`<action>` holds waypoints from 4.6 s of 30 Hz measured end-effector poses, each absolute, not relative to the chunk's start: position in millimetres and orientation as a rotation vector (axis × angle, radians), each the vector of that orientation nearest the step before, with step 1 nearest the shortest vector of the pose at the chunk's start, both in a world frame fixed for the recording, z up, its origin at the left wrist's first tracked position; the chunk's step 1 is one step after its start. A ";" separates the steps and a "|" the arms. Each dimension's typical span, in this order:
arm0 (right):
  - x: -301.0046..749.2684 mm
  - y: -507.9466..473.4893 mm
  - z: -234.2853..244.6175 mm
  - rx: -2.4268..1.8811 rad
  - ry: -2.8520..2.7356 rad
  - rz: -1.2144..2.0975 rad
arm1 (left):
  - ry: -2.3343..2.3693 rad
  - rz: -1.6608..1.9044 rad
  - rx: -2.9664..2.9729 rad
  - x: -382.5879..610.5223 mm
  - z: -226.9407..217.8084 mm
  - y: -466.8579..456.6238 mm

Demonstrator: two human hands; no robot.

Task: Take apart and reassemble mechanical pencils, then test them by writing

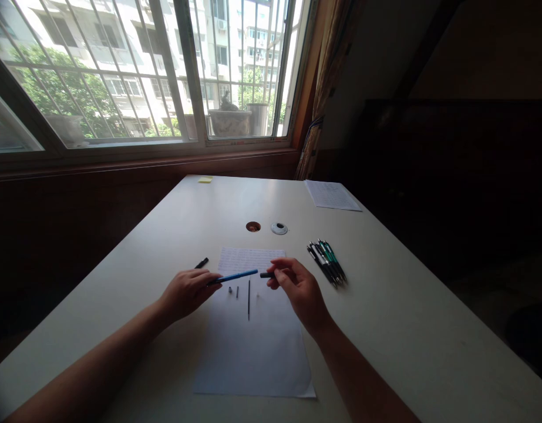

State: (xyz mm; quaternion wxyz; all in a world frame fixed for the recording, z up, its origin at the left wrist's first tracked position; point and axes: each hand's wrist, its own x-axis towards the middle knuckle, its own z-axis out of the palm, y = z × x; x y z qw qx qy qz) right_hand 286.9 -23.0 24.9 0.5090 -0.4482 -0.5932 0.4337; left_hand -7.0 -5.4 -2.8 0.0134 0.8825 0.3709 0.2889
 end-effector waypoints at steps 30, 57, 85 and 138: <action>284.5 -21.7 22.8 -0.966 -1.208 1.267 | 1.077 0.878 2.783 -7.1 -2.9 -5.5; 284.6 -23.3 23.9 -0.915 -1.245 1.432 | 1.053 0.837 2.819 -6.7 0.0 -6.6; 280.0 -26.2 21.5 -0.881 -1.412 1.496 | 0.960 0.823 2.800 -6.8 -0.7 -7.3; 266.5 -30.0 16.1 -1.040 -1.678 0.990 | 0.968 0.935 2.819 -5.6 4.3 -9.7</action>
